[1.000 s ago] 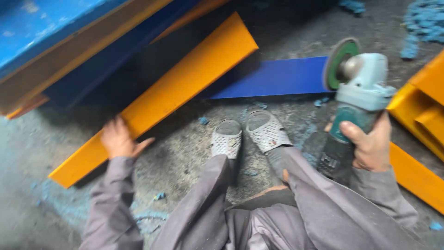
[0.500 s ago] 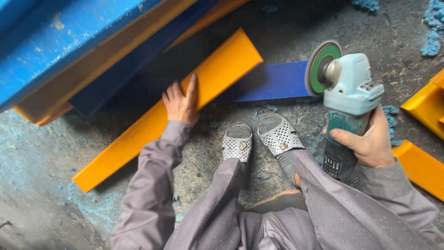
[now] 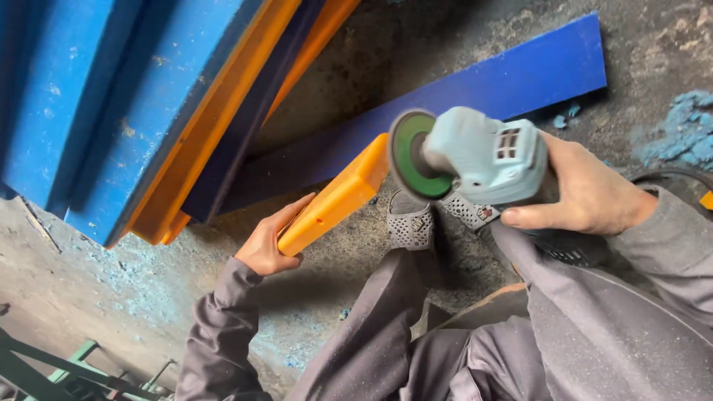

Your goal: The person sits on the floor and uses an angle grinder to smooth the surface of orange and blue metal bars. They hold each bar with one hand and move the grinder along its length, then place the finished bars aside and pick up the next one.

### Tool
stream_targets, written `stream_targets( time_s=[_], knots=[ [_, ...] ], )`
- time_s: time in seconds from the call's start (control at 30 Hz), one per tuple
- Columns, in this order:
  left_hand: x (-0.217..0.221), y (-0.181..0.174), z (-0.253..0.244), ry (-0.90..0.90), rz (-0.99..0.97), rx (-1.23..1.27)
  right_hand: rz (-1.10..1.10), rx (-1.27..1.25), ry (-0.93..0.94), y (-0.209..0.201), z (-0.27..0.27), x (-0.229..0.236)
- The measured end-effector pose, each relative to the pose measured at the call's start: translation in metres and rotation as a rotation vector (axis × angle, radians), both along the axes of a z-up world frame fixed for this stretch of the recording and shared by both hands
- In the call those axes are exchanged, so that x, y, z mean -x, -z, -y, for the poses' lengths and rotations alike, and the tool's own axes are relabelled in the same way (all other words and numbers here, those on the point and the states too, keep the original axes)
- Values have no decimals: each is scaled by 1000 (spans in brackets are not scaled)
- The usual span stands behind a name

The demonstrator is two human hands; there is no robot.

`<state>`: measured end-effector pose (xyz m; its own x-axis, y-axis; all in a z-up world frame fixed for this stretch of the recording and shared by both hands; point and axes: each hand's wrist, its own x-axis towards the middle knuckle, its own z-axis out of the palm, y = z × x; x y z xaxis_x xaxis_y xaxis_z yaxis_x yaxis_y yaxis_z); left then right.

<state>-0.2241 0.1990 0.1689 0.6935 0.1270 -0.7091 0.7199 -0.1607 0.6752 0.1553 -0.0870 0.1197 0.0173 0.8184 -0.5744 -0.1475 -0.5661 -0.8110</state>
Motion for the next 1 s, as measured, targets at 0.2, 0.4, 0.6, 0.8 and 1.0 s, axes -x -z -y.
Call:
stream_targets(
  time_s=[0.2,0.4,0.6,0.8,1.0],
  knots=[
    [-6,4,0,-15,-109,5,59,5,-128,-11,-18,-4],
    [0,11,0,13,-58,-3,-80,-44,-102,-9,-27,1],
    [-1,2,0,14,-58,37,-108,-54,-110,17,-25,4],
    [-2,-13,-10,27,-52,39,104,-65,-72,50,-15,1],
    [-4,-6,-6,3,-170,80,98,10,-28,29,1,-3]
  ],
)
